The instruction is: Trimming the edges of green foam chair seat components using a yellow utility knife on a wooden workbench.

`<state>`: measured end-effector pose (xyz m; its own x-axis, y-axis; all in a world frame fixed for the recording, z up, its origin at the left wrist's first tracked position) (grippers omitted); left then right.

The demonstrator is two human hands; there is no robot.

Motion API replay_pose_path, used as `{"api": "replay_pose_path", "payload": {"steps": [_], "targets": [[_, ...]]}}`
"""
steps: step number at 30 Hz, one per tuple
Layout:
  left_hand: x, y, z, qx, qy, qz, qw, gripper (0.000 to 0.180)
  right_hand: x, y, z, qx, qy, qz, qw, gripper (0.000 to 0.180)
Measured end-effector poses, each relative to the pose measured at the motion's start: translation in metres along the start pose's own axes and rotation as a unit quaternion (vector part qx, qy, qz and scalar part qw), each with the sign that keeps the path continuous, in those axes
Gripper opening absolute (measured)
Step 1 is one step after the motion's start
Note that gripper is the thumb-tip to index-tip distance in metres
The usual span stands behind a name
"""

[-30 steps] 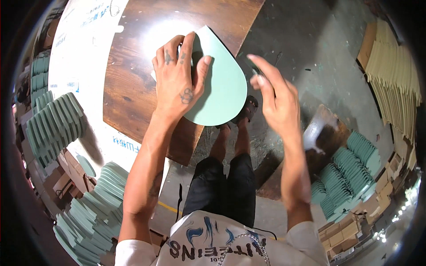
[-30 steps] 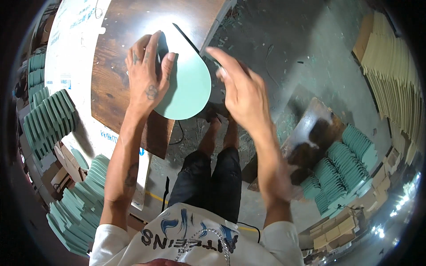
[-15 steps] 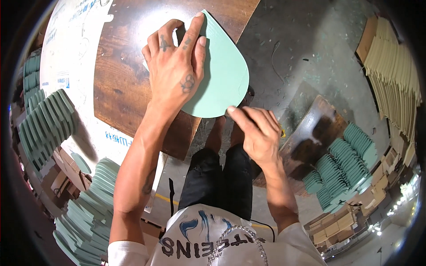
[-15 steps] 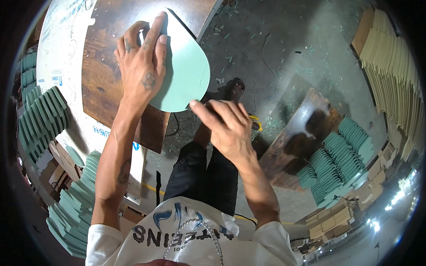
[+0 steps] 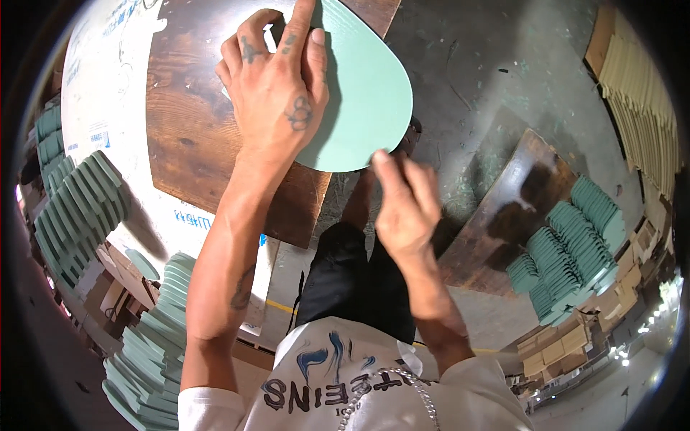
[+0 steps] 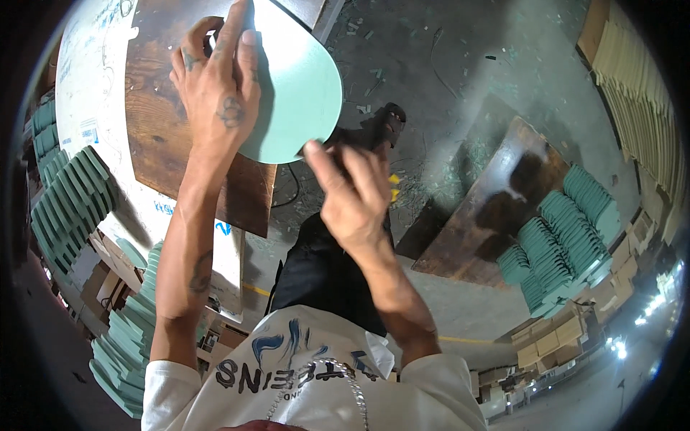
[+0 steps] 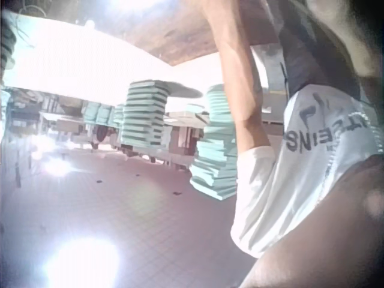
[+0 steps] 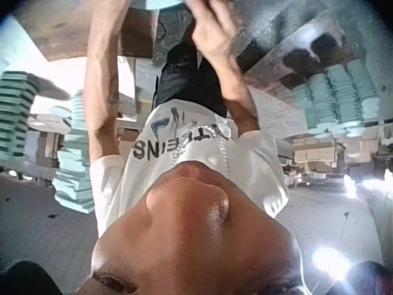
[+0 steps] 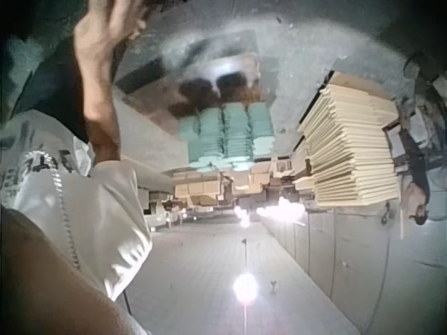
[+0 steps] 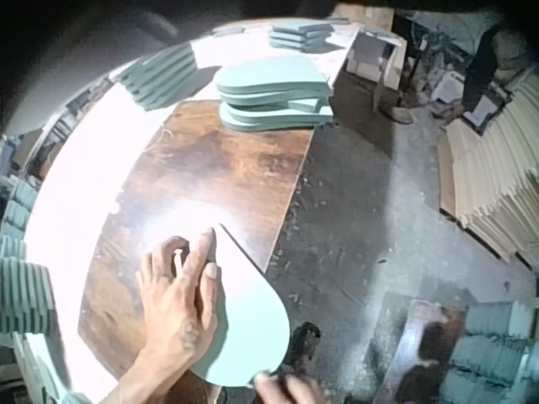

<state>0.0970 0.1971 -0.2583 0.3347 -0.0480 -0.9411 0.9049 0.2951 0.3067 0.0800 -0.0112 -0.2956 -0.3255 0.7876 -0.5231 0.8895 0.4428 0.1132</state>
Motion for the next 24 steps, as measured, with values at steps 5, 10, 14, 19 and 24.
{"api": "replay_pose_path", "payload": {"steps": [5,10,14,19,24], "targets": [[-0.002,-0.002,-0.003,-0.008,0.000,-0.009,1.000,0.040,0.010,-0.013,-0.016,0.008,0.002,0.032,0.999,0.052],[0.000,-0.001,-0.004,-0.019,-0.013,0.005,1.000,0.040,0.015,-0.009,-0.014,0.051,-0.033,0.057,0.997,0.057],[-0.003,-0.006,-0.005,-0.015,-0.025,0.015,0.999,0.043,0.024,-0.039,-0.037,0.025,-0.029,-0.096,0.995,0.056],[-0.003,-0.007,-0.007,-0.012,-0.055,0.036,0.998,0.049,-0.028,0.056,-0.024,-0.093,-0.025,-0.083,0.992,0.062],[0.000,-0.004,-0.009,-0.012,-0.039,0.044,0.998,0.048,-0.034,0.186,-0.027,-0.314,-0.230,-0.178,0.904,0.057]]}}
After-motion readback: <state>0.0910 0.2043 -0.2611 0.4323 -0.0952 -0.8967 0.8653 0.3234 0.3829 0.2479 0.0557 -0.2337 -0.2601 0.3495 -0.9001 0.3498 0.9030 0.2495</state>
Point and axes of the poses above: each hand's wrist, its own y-axis towards the middle knuckle, its own x-axis out of the palm, z = x × y, the point moved 2 cm from there along y, towards the middle knuckle, and after that the axes turned 13 degrees about x, right-handed, at the moved point
